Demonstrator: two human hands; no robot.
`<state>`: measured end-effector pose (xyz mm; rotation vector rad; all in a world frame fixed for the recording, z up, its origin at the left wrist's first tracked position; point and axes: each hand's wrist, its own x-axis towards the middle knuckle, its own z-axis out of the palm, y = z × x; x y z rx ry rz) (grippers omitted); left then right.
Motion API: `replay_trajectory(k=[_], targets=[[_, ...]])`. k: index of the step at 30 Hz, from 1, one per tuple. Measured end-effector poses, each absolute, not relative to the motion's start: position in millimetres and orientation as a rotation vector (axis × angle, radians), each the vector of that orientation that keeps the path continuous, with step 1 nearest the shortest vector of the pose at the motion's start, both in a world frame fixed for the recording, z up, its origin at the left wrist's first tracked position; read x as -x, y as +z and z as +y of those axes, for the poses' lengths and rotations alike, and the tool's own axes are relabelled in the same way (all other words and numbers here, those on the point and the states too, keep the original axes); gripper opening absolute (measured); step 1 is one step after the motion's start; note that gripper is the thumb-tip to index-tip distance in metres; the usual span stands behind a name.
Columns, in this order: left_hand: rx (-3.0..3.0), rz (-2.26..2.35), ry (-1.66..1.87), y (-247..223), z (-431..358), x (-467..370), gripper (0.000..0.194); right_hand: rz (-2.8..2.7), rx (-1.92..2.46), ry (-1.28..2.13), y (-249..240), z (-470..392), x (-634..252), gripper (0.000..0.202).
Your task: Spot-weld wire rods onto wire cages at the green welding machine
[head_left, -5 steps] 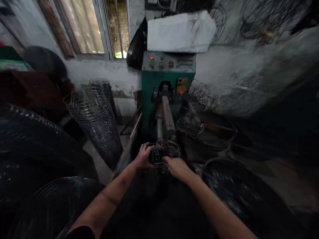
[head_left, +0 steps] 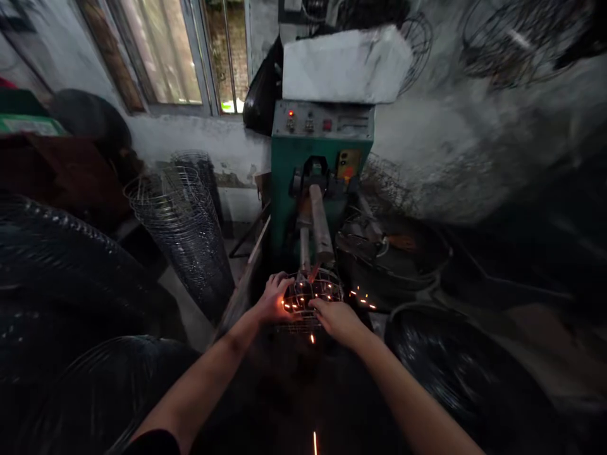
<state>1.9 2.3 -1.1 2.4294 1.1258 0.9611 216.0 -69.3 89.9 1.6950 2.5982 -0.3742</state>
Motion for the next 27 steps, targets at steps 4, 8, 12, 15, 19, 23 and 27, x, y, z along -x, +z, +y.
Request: replay_trajectory(k=[4,8,12,15,19,23,27], targets=[[-2.410,1.203,0.928,6.2,11.6,-0.8,0.104,2.643,-1.980,-0.498,90.7,-84.9,-216.7,0.031],[-2.403,1.225,1.000,9.2,23.4,-1.9,0.101,2.671,-2.208,-0.768,80.1,-99.3,-223.8,0.029],[-2.429,1.194,1.028,8.6,28.6,-3.3,0.096,2.669,-2.298,-1.183,67.6,-107.6,-232.8,0.032],[-2.411,1.225,1.019,12.1,32.1,-3.8,0.098,2.633,-2.255,-1.477,64.7,-112.7,-236.7,0.035],[-2.359,1.271,0.949,16.9,44.4,-3.1,0.100,2.503,-2.151,-1.831,62.0,-118.3,-239.1,0.034],[-2.365,1.308,1.008,13.8,57.5,-2.5,0.099,2.395,-2.132,-2.062,50.3,-121.9,-238.4,0.034],[-2.357,1.307,1.052,10.7,60.5,-4.5,0.097,2.246,-2.250,-2.203,39.3,-125.2,-229.6,0.030]])
